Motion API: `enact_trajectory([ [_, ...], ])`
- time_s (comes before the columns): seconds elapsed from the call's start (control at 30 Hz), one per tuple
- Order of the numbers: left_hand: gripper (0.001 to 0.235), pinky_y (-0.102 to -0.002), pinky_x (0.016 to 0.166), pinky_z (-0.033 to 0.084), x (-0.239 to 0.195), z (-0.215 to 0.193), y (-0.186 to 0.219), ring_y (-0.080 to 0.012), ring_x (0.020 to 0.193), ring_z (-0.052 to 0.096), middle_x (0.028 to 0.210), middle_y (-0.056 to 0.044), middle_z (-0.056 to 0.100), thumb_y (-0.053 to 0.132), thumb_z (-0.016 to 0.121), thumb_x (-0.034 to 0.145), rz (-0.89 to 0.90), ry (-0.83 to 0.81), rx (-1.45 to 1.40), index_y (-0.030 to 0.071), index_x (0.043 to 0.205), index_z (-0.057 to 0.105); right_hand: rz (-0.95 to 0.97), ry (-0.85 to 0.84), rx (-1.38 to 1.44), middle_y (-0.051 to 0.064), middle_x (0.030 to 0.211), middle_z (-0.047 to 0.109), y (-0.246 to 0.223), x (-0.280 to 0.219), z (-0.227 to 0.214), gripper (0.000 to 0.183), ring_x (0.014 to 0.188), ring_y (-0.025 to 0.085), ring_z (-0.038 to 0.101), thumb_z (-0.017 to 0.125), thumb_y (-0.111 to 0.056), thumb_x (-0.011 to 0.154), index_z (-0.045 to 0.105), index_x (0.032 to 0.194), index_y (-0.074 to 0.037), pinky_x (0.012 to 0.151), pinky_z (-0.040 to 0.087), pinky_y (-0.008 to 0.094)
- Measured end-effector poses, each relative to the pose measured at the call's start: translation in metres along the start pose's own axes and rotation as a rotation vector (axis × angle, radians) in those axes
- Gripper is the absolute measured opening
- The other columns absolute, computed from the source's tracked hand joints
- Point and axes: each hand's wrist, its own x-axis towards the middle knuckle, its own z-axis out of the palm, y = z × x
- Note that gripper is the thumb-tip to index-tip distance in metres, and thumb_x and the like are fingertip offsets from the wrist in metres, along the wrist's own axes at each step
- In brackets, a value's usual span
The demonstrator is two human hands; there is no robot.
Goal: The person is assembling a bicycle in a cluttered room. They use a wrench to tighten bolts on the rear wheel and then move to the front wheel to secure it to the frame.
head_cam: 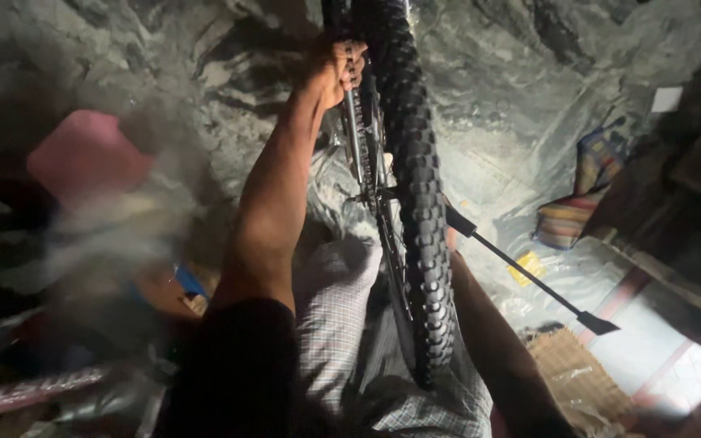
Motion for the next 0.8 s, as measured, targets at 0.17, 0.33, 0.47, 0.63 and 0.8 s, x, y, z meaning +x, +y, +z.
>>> enact_trajectory([
  [0.17,0.027,-0.027,0.039,0.024,-0.005,0.008,0.002,-0.0078,0.041,0.031,0.054,0.007,0.037,0.015,0.062,0.099,-0.048,0.014,0.019,0.016,0.074,0.051,0.411,-0.314,-0.058,0.027,0.116,0.064,0.000,-0.030,-0.023,0.047,0.098,0.044,0.060,0.053,-0.011,0.105,0.049,0.152,-0.006,0.083,0.049,0.052],
  [0.33,0.043,-0.029,0.039,0.023,0.003,0.000,-0.010,-0.0097,0.038,0.028,0.050,0.005,0.035,0.017,0.063,0.102,-0.177,0.030,-0.005,0.019,0.065,0.041,0.802,-0.383,0.115,0.031,0.107,0.063,-0.004,-0.047,-0.058,0.047,0.088,0.049,0.057,0.050,-0.009,0.106,0.050,0.153,-0.007,0.075,0.046,0.055],
  [0.47,0.033,-0.034,0.039,0.026,0.011,-0.028,-0.028,-0.0158,0.037,0.029,0.050,0.001,0.036,0.016,0.053,0.096,-0.096,0.050,0.009,0.018,0.064,0.047,0.925,0.028,0.449,0.034,0.100,0.061,-0.016,-0.033,-0.041,0.047,0.080,0.053,0.054,0.048,-0.006,0.106,0.051,0.153,-0.007,0.070,0.044,0.058],
  [0.63,0.038,-0.038,0.049,0.031,0.053,-0.081,-0.039,-0.0216,0.047,0.036,0.059,-0.004,0.043,0.031,0.052,0.104,-0.070,0.214,-0.093,0.015,0.069,0.050,0.357,0.148,0.008,0.024,0.100,0.068,-0.020,-0.021,-0.021,0.053,0.081,0.042,0.063,0.047,-0.003,0.092,0.053,0.144,-0.002,0.069,0.051,0.049],
  [0.8,0.037,-0.038,0.054,0.033,0.040,-0.126,-0.062,-0.0217,0.053,0.038,0.064,-0.004,0.045,0.028,0.055,0.107,-0.174,0.387,-0.036,0.015,0.073,0.051,-0.135,0.254,-0.446,0.015,0.112,0.072,-0.013,-0.012,-0.009,0.043,0.092,0.036,0.067,0.055,0.002,0.095,0.059,0.137,-0.004,0.085,0.053,0.048],
])
